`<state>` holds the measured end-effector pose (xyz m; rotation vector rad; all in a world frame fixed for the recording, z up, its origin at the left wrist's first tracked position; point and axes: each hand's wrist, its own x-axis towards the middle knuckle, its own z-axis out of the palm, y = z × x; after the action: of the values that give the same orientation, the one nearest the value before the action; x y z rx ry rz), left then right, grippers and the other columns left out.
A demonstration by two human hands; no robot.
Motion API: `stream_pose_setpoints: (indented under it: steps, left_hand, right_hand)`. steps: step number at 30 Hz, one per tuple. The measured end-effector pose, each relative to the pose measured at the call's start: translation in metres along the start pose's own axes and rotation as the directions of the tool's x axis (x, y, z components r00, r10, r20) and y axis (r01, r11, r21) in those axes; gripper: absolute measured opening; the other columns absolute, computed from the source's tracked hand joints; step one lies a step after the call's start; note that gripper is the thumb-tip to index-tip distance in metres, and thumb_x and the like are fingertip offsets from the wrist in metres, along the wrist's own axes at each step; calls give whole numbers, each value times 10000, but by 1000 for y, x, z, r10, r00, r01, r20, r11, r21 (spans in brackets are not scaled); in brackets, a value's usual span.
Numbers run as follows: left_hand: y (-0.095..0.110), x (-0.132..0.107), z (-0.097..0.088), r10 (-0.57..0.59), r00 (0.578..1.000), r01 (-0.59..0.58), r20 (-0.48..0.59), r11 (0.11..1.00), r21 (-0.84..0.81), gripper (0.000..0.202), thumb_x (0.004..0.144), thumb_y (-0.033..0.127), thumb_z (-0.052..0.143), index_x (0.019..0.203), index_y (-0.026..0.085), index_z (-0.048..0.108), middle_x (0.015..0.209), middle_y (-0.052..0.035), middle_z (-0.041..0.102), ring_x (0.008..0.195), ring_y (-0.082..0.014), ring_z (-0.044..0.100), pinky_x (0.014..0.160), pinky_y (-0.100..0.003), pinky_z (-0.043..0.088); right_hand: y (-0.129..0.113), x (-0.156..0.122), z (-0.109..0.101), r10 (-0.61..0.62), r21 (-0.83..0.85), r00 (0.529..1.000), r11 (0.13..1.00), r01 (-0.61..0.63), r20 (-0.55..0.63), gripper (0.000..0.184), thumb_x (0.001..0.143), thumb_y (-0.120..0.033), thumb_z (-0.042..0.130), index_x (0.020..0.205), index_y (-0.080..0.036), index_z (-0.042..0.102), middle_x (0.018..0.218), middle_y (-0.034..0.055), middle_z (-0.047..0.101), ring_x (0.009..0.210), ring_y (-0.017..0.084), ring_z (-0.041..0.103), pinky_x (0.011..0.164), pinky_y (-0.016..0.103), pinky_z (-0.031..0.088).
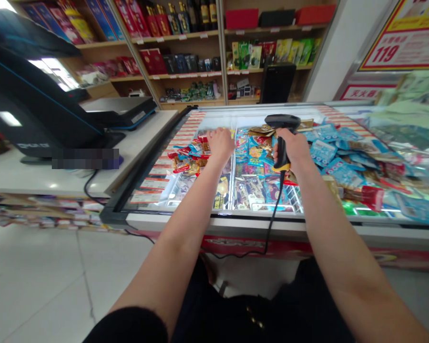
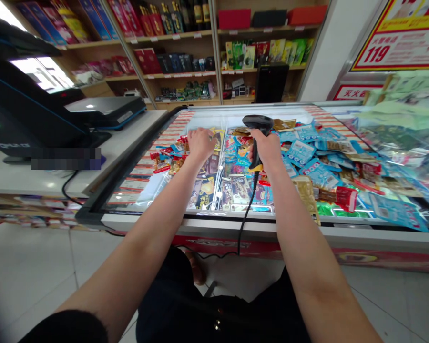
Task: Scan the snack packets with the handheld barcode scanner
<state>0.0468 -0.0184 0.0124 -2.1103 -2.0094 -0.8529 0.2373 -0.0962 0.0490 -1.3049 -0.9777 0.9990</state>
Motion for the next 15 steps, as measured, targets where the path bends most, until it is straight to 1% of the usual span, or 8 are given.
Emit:
stream_pose_setpoints:
  steps: [2,4,7,9,11,12,14,15]
  left_hand:
    - [18,5,14,85,995,-83,57,996,-37,283,860,225,498,1072,196,683,1181,-148,647,1181,-332,538,1076,-493,324]
    - [36,10,25,147,985,-140,87,987,-84,299,885,203,457,1082,174,680,1180,-159,646,1154,-321,558,1026,-462,378]
    - [60,19,35,219,973,-205,76,966,-159,359,919,184,397,1181,156,640,1280,-165,607,1211,-301,533,1041,-437,381]
    - [72,27,41,271,960,-252,71,947,-201,398,939,224,398,1286,158,581,1410,-159,526,1315,-300,457,1088,-437,350]
    - [79,34,48,314,944,-285,102,931,-228,455,951,308,422,1379,181,510,1506,-141,438,1394,-307,372,1118,-451,322]
    - [80,37,54,336,932,-299,139,925,-235,476,953,349,430,1400,197,493,1517,-133,428,1405,-310,359,1122,-460,318]
    - [80,39,65,397,893,-342,213,905,-251,459,959,385,423,1377,226,525,1460,-119,497,1369,-302,413,1116,-463,323]
    - [78,39,70,426,875,-366,229,893,-263,431,963,382,413,1341,235,561,1404,-112,548,1331,-289,457,1110,-456,329]
  right_hand:
    - [0,3,-2,-6,20,1000,1000,7,-25,190,778,-356,567,659,-219,511,481,11,539,385,155,504,373,278,423]
    - [0,5,-3,-14,19,999,1000,15,-38,191,780,-368,560,666,-222,513,491,16,544,408,164,519,380,281,426]
    - [0,6,-3,-27,-13,998,1000,26,-56,209,791,-394,541,669,-226,510,506,20,549,431,172,537,386,279,423]
    - [0,6,-2,-38,-13,997,999,37,-65,218,799,-400,531,672,-223,514,512,20,548,427,167,538,395,278,428]
    - [0,5,-2,-43,4,997,999,43,-67,217,802,-396,530,680,-216,524,512,17,546,411,160,531,404,279,437]
    - [-1,4,-1,-40,13,997,999,41,-65,215,803,-392,534,682,-213,527,512,17,546,402,156,527,406,281,441]
    - [-1,4,-1,-27,25,998,999,29,-64,212,804,-381,541,677,-211,524,514,18,552,389,151,521,402,280,444]
    - [-1,4,0,-19,28,998,999,21,-65,210,807,-373,540,672,-213,519,515,19,555,387,151,521,398,278,443]
